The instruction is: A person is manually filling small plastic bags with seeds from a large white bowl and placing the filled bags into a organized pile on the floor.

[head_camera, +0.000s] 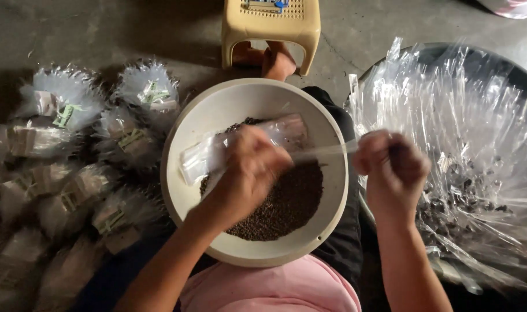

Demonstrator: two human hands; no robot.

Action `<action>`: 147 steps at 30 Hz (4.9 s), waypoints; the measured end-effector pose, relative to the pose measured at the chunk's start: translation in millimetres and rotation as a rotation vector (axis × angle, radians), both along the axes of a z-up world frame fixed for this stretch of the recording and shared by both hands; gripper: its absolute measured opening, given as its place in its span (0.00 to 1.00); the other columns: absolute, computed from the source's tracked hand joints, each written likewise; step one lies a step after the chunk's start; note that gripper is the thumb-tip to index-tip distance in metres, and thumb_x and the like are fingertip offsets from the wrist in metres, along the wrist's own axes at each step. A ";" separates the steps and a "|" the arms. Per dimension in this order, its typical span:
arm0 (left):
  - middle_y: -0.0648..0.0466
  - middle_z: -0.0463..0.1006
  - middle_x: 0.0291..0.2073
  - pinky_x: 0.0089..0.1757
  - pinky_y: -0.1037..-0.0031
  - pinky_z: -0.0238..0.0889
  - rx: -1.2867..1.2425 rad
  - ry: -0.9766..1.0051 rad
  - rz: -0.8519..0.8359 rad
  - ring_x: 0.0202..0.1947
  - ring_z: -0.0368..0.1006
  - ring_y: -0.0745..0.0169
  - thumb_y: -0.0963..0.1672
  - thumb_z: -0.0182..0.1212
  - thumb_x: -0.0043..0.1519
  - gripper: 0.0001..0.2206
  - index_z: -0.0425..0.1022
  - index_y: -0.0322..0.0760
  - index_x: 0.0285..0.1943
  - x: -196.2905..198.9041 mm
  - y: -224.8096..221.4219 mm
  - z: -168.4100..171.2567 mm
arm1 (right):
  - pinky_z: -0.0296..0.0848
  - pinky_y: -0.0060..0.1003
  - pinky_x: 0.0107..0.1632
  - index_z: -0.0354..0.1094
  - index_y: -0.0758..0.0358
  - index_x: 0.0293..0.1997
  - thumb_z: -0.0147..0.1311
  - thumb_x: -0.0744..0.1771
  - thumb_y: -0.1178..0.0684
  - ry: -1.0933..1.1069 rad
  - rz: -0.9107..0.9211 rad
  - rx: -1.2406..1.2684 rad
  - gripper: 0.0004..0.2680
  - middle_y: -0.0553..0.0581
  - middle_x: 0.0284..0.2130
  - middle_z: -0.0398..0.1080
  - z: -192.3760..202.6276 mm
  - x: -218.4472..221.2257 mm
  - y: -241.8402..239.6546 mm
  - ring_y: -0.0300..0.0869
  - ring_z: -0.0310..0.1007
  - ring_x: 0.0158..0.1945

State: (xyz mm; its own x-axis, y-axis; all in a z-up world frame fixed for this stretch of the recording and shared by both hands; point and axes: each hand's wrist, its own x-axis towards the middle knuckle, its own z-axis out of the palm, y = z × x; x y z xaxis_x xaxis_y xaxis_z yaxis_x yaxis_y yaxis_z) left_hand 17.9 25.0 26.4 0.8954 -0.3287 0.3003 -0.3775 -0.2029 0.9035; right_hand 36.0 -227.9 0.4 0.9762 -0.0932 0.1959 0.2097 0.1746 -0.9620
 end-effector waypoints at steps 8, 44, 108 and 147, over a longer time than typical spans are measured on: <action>0.48 0.80 0.38 0.49 0.59 0.60 0.299 -0.235 0.336 0.42 0.75 0.45 0.36 0.57 0.58 0.14 0.78 0.38 0.52 -4.3 -13.4 -28.7 | 0.74 0.32 0.42 0.70 0.61 0.32 0.60 0.58 0.70 -0.216 0.434 -0.600 0.09 0.61 0.55 0.64 13.1 -40.8 55.2 0.40 0.73 0.42; 0.60 0.65 0.23 0.27 0.81 0.57 -0.214 -0.029 0.538 0.22 0.59 0.73 0.43 0.50 0.74 0.07 0.69 0.35 0.45 19.3 57.9 26.4 | 0.62 0.30 0.28 0.66 0.64 0.35 0.52 0.67 0.61 -0.018 0.495 -0.486 0.02 0.49 0.23 0.66 1.1 -62.3 65.8 0.35 0.59 0.23; 0.65 0.80 0.33 0.42 0.67 0.67 0.378 -0.439 0.459 0.37 0.77 0.58 0.41 0.75 0.49 0.12 0.82 0.54 0.38 87.0 -56.6 -160.5 | 0.76 0.50 0.40 0.73 0.59 0.59 0.58 0.70 0.52 0.065 -0.306 -0.908 0.11 0.65 0.37 0.77 -104.0 -16.5 -34.9 0.58 0.78 0.38; 0.52 0.76 0.37 0.47 0.75 0.79 -0.428 0.075 0.046 0.39 0.79 0.64 0.35 0.69 0.59 0.14 0.64 0.37 0.43 -19.4 15.4 119.8 | 0.73 0.35 0.33 0.70 0.71 0.45 0.52 0.60 0.61 0.339 0.580 -0.683 0.11 0.58 0.35 0.76 -88.9 16.9 15.0 0.40 0.72 0.34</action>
State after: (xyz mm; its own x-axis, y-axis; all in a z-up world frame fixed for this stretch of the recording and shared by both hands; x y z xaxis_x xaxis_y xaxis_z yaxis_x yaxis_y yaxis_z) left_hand -1.5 40.5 146.2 0.9308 -0.1484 0.3340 -0.3065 0.1808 0.9345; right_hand 52.9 -212.9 -88.4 0.8490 0.4524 -0.2729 -0.0417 -0.4576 -0.8882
